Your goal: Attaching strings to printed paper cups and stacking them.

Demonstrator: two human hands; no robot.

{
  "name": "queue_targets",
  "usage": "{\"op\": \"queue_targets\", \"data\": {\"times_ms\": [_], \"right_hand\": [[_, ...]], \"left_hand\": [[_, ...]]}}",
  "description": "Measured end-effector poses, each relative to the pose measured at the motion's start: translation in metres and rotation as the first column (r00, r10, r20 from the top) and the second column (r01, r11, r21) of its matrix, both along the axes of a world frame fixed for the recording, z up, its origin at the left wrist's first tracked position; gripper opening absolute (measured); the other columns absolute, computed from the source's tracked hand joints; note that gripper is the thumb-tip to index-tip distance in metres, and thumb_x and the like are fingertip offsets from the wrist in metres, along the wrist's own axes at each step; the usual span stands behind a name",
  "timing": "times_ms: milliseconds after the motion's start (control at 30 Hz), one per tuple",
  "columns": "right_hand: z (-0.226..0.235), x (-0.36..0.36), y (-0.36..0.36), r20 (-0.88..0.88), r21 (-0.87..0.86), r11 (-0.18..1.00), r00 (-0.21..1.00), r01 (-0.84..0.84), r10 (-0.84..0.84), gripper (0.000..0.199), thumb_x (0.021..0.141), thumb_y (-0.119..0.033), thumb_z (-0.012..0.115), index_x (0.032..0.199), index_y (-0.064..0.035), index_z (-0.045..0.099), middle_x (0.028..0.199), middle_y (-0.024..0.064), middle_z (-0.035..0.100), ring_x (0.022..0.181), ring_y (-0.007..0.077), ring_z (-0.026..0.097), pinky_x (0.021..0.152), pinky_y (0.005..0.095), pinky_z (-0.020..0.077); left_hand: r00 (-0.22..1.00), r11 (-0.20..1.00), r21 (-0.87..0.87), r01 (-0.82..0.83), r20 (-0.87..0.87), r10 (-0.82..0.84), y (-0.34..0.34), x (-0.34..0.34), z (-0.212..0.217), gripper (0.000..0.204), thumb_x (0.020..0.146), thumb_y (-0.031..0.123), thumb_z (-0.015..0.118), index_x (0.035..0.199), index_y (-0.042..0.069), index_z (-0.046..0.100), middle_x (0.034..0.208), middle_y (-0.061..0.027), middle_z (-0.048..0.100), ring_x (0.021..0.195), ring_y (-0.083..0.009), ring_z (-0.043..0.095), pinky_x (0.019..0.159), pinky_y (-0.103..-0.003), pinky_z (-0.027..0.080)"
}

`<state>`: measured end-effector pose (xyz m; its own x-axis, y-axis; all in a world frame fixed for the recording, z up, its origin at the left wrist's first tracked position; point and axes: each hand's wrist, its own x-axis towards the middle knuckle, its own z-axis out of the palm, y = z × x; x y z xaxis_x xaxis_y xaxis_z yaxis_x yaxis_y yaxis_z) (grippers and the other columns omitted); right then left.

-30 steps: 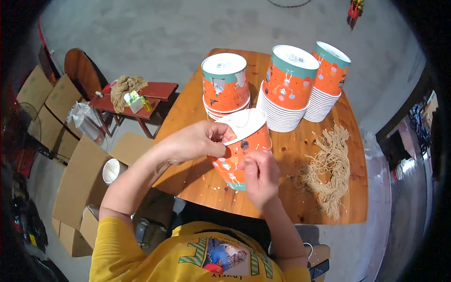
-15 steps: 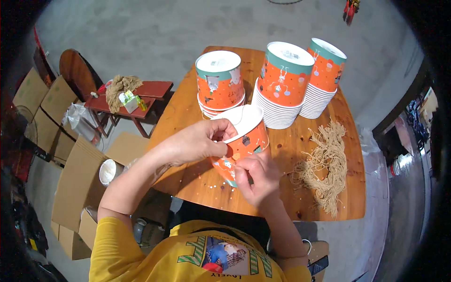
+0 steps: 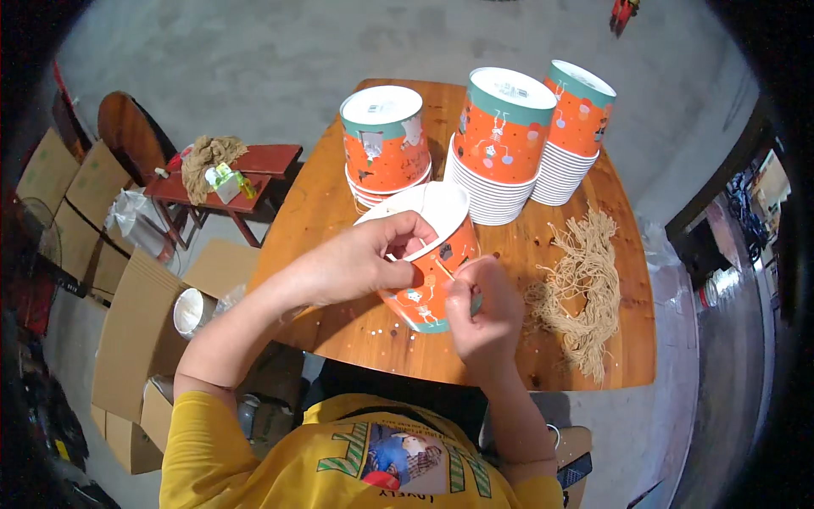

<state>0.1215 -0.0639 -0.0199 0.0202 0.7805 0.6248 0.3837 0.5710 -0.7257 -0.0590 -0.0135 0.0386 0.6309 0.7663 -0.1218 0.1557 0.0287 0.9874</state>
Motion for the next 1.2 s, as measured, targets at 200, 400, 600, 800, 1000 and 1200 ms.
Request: {"op": "queue_targets", "data": {"times_ms": [200,400,600,800,1000,1200], "right_hand": [[-0.002,0.002,0.002,0.03,0.034,0.999,1.0,0.008,-0.009,0.014,0.075,0.004,0.058,0.079,-0.0043,0.047,0.07,0.0104,0.049,0.057,0.0255,0.054,0.053,0.0342,0.0449],[0.004,0.003,-0.002,0.073,0.021,0.998,0.995,0.062,-0.064,0.015,0.074,0.002,0.06,0.078,-0.0051,0.048,0.068,0.0102,0.049,0.057,0.027,0.054,0.053,0.0361,0.0446],[-0.001,0.005,-0.004,0.1,0.025,0.996,0.991,0.082,-0.084,0.013,0.076,-0.001,0.063,0.08,-0.0058,0.051,0.069,0.0102,0.052,0.059,0.0278,0.056,0.054,0.0368,0.0457],[-0.028,0.008,-0.008,0.143,-0.038,0.994,0.985,0.105,-0.098,0.01,0.079,-0.004,0.064,0.082,-0.0053,0.054,0.071,0.0113,0.056,0.06,0.0277,0.057,0.054,0.0367,0.0464],[-0.02,0.032,-0.007,0.052,-0.313,0.95,0.999,0.004,0.013,0.01,0.083,-0.009,0.065,0.088,-0.0057,0.057,0.072,0.0098,0.061,0.06,0.0223,0.061,0.055,0.033,0.048],[-0.004,0.04,0.004,0.007,-0.259,0.965,0.999,0.033,-0.033,0.011,0.085,-0.011,0.066,0.092,-0.0058,0.059,0.063,0.002,0.054,0.054,0.0113,0.05,0.052,0.0272,0.042]], "left_hand": [[0.999,0.999,-0.025,0.048,0.006,-0.048,0.001,0.002,-0.003,0.04,0.08,-0.007,0.055,0.118,0.005,0.047,0.102,-0.0003,0.057,0.094,-0.0072,0.054,0.082,-0.024,0.046],[0.999,0.997,0.058,0.042,-0.025,-0.04,-0.004,0.009,-0.004,0.037,0.081,-0.001,0.055,0.118,0.004,0.05,0.089,0.0011,0.053,0.084,-0.0064,0.05,0.076,-0.023,0.045],[0.994,0.989,0.111,0.095,-0.064,-0.088,-0.01,0.014,-0.01,0.024,0.09,0.01,0.054,0.113,0.001,0.054,0.086,0.0002,0.055,0.084,-0.0066,0.051,0.077,-0.024,0.044],[0.996,0.993,0.118,0.031,-0.092,-0.02,-0.005,0.021,-0.035,0.021,0.095,0.016,0.053,0.106,-0.001,0.058,0.09,-0.0056,0.063,0.079,-0.0088,0.056,0.068,-0.028,0.051],[0.965,0.981,0.196,-0.001,-0.257,0.053,-0.003,0.025,-0.031,0.018,0.093,0.008,0.054,0.11,0.003,0.058,0.085,0.0032,0.059,0.079,-0.0046,0.052,0.072,-0.022,0.045],[0.983,0.846,0.523,-0.1,-0.077,0.164,-0.009,0.037,-0.034,0.031,0.088,-0.002,0.054,0.118,0.006,0.055,0.081,0.0007,0.056,0.076,-0.0085,0.055,0.072,-0.024,0.047]]}}
